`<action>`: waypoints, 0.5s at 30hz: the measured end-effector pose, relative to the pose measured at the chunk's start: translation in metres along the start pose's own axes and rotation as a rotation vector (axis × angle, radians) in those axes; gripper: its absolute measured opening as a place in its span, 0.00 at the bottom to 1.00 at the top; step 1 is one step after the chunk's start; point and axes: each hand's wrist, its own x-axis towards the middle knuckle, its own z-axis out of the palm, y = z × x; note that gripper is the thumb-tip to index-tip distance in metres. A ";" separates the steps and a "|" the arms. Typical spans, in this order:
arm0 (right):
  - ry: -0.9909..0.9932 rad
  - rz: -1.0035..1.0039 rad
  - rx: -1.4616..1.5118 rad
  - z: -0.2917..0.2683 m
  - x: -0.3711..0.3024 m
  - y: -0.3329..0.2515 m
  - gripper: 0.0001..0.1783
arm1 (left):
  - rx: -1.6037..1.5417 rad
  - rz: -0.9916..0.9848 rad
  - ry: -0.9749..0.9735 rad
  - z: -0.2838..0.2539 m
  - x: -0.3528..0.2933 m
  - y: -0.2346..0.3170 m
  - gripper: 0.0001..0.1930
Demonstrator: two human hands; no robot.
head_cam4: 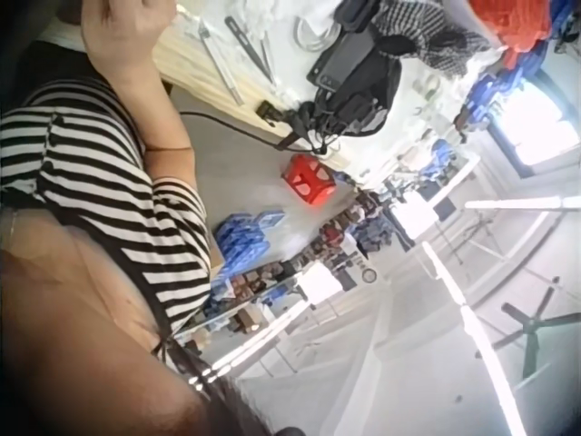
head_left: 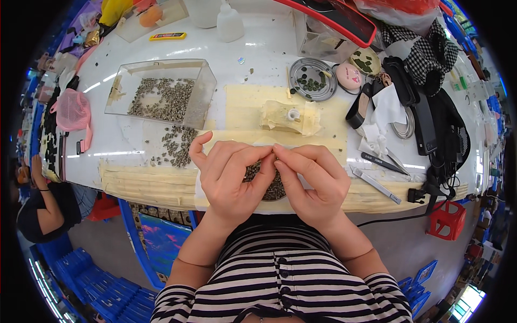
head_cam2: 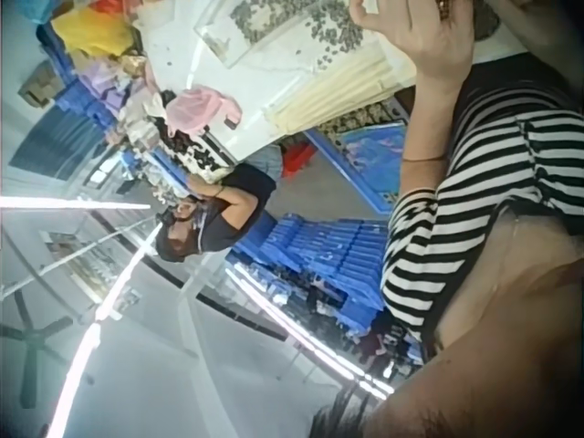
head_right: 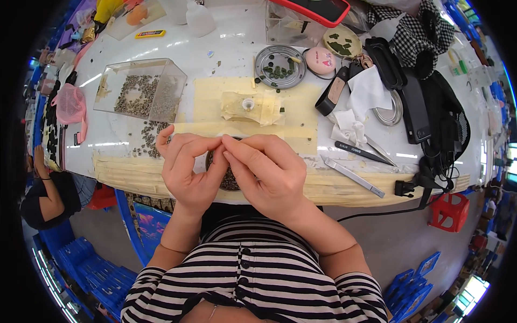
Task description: Assembling tiny gold-colored parts or beads onto a thin wire at a workbench.
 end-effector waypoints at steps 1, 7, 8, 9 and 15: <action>-0.007 0.012 -0.008 0.000 0.000 -0.001 0.18 | -0.008 -0.011 0.002 0.000 -0.001 -0.001 0.10; -0.026 -0.130 -0.080 0.000 0.002 -0.002 0.19 | -0.009 -0.025 -0.010 -0.003 0.000 0.000 0.10; -0.042 -0.145 -0.087 0.001 0.002 -0.002 0.19 | -0.004 -0.027 -0.018 -0.004 0.001 0.000 0.10; -0.034 -0.135 -0.101 0.001 0.002 -0.002 0.19 | -0.014 -0.028 -0.014 -0.004 0.000 -0.001 0.10; -0.039 -0.097 -0.134 0.001 0.001 -0.002 0.18 | -0.058 -0.038 0.011 -0.007 -0.002 -0.002 0.08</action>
